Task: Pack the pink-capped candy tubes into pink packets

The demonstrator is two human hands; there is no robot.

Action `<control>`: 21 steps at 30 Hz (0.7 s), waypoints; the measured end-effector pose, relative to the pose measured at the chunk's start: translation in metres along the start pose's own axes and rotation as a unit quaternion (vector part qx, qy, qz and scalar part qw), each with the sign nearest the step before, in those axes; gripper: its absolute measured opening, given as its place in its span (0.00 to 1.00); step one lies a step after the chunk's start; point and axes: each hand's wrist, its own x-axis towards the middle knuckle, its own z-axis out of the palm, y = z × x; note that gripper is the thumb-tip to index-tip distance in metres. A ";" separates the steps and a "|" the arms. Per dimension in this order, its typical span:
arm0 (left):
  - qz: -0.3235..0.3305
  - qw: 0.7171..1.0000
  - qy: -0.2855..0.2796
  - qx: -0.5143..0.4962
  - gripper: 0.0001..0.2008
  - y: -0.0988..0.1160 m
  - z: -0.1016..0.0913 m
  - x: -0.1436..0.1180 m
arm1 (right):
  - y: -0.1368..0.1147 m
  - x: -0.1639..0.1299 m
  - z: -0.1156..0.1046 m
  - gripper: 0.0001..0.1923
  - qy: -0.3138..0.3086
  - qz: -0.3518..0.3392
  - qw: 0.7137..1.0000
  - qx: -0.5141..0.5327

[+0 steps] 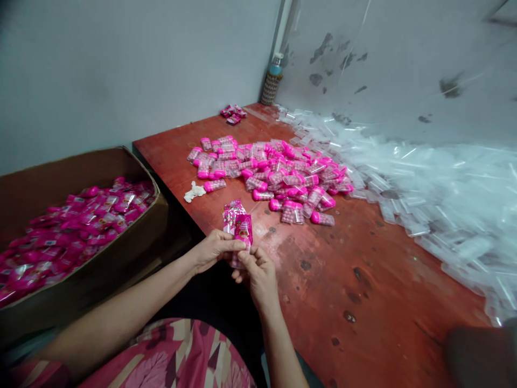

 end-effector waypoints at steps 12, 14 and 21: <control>0.012 0.994 0.023 -0.105 0.10 -0.013 0.006 -0.016 | 0.004 0.001 0.008 0.12 0.058 -0.043 0.997 0.000; 0.055 0.989 0.061 -0.121 0.09 -0.005 0.001 -0.029 | 0.001 0.004 0.011 0.11 0.032 -0.036 0.999 -0.021; 0.394 0.862 0.319 0.012 0.21 0.033 -0.055 -0.054 | -0.013 0.009 0.003 0.10 0.061 -0.040 0.991 -0.111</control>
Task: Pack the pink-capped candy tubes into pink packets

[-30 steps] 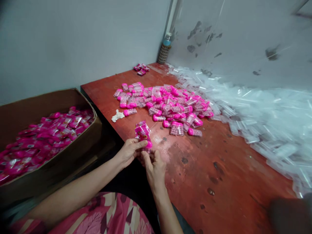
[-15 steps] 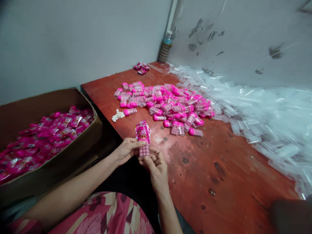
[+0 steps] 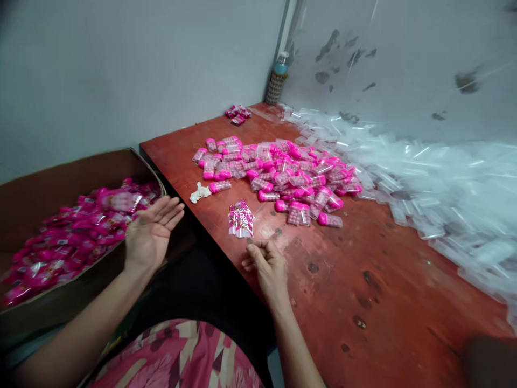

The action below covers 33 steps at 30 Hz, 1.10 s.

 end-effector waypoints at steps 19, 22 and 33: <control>0.109 0.911 -0.242 0.316 0.11 -0.070 0.059 -0.015 | -0.002 0.046 -0.011 0.16 0.022 -0.051 0.997 -0.049; 0.009 0.957 -0.195 0.215 0.18 -0.056 0.062 -0.019 | -0.008 0.049 -0.008 0.15 0.026 -0.051 0.998 0.029; -0.358 0.907 -0.221 0.041 0.11 -0.054 0.062 -0.021 | -0.016 0.045 -0.024 0.10 -0.060 -0.063 0.987 -0.135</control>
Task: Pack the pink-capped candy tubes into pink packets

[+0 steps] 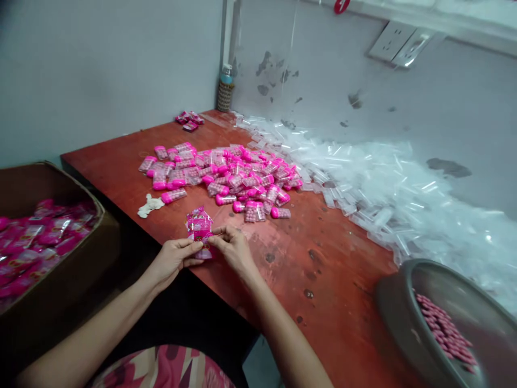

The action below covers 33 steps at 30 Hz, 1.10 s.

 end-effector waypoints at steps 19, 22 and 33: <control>-0.025 0.934 0.156 -0.319 0.07 0.006 0.000 0.013 | -0.008 0.002 -0.029 0.15 0.115 0.014 0.933 -0.340; -0.035 0.925 0.143 -0.350 0.08 0.004 0.005 0.015 | -0.008 -0.038 0.008 0.16 0.022 0.072 0.995 -0.073; -0.003 0.950 0.086 -0.300 0.14 0.007 0.026 -0.001 | 0.001 -0.055 0.053 0.16 0.051 0.078 0.993 0.078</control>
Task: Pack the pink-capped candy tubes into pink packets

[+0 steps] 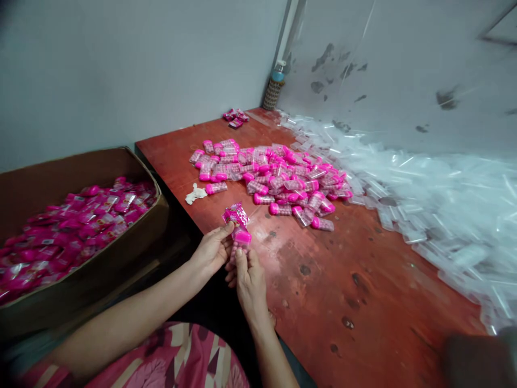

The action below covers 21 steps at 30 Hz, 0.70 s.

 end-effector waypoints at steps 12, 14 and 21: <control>-0.013 0.980 -0.114 0.161 0.13 0.007 -0.012 -0.003 | 0.013 0.002 -0.004 0.13 -0.009 -0.045 0.998 -0.038; -0.019 0.977 -0.119 0.176 0.12 0.008 -0.013 -0.003 | 0.013 0.002 -0.005 0.12 0.009 -0.060 0.995 -0.077; 0.007 0.954 -0.135 0.269 0.13 0.016 -0.013 0.001 | 0.013 0.006 -0.010 0.15 -0.092 0.020 0.995 0.038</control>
